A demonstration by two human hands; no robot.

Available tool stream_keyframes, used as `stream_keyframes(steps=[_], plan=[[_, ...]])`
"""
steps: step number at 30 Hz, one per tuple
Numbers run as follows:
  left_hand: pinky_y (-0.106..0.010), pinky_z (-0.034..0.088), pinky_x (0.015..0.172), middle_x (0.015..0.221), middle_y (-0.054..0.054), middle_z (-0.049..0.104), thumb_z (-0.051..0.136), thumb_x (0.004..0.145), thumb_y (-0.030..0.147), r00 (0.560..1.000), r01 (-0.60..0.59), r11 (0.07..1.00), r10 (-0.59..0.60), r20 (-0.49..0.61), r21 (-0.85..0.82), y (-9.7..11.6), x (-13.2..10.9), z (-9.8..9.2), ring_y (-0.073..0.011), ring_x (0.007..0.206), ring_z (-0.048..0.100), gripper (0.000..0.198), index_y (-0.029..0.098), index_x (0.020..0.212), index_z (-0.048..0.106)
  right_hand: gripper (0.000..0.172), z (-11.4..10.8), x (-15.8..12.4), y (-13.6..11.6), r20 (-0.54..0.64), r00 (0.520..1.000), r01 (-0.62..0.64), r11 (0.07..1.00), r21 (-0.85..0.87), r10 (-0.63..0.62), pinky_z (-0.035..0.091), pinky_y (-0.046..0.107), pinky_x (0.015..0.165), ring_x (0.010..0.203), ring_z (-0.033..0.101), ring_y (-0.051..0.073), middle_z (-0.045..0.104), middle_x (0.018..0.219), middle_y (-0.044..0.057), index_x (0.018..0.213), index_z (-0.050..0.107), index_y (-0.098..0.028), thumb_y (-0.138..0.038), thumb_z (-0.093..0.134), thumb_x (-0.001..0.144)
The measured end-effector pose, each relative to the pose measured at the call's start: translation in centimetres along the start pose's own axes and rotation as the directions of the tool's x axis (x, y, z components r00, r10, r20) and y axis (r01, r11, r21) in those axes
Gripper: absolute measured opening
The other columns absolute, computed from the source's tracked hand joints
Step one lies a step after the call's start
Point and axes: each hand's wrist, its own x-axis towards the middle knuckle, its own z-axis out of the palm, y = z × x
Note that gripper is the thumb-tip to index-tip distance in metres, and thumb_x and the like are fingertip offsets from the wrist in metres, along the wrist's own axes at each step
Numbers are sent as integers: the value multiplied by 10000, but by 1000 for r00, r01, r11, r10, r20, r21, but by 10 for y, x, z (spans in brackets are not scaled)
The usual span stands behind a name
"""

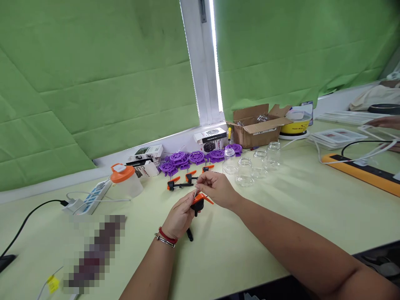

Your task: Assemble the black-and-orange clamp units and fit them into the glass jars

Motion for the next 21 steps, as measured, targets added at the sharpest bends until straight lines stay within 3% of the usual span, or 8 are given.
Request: stream_keyframes(steps=[4, 9, 11, 15, 17, 19, 21], plan=[[-275, 375, 665, 851, -47, 535, 538, 845, 435, 999, 5, 1000, -5, 32, 9, -1, -1, 1, -137, 740, 454, 321, 174, 996, 647, 72, 0, -3, -2, 18, 997, 71, 989, -130, -69, 442, 272, 592, 612, 582, 143, 613, 656, 1, 740, 612, -199, -258, 587, 773], [-284, 385, 680, 825, -35, 514, 520, 864, 412, 998, 12, 1000, -11, 62, -23, -3, 0, 1, -140, 745, 461, 270, 173, 918, 632, 114, -1, -5, -11, 53, 977, 213, 913, -349, -208, 408, 248, 614, 631, 522, 120, 601, 675, -3, 681, 634, -195, -176, 563, 769], [-289, 386, 685, 819, -37, 520, 520, 864, 415, 997, 18, 999, -16, 71, -27, -3, -1, 1, -141, 743, 464, 278, 164, 910, 631, 100, 1, -5, -12, 58, 985, 174, 925, -338, -164, 410, 242, 603, 619, 518, 115, 601, 669, -6, 689, 639, -191, -171, 570, 759], [-295, 389, 703, 839, -52, 547, 516, 870, 407, 995, 12, 999, -7, 98, -47, -3, -1, 0, -146, 757, 477, 292, 146, 911, 640, 59, 5, -4, -3, 52, 994, -87, 977, -195, 99, 414, 234, 511, 534, 521, 113, 586, 603, -13, 709, 627, -170, -200, 587, 740], [-294, 394, 706, 853, -58, 564, 520, 872, 388, 996, 5, 998, 0, 93, -59, -3, -1, -2, -147, 765, 489, 283, 144, 929, 651, 63, 6, -4, 1, 79, 985, -138, 978, -155, 151, 426, 237, 502, 521, 536, 116, 591, 600, -15, 729, 630, -167, -202, 582, 748], [-297, 401, 718, 881, -68, 592, 532, 867, 374, 997, -7, 998, 13, 80, -65, -3, 0, -4, -154, 787, 509, 276, 150, 959, 664, 94, 6, -4, 2, 120, 989, -64, 976, -207, 90, 449, 246, 551, 573, 565, 121, 617, 663, -5, 751, 653, -172, -176, 561, 769], [-314, 403, 791, 961, -83, 626, 550, 857, 355, 997, -34, 997, 38, 60, -69, -2, 1, -6, -177, 873, 535, 273, 160, 1003, 671, 166, 5, -5, 0, 183, 982, 96, 944, -315, -38, 461, 262, 647, 688, 586, 132, 642, 761, 10, 783, 685, -185, -137, 527, 798]])
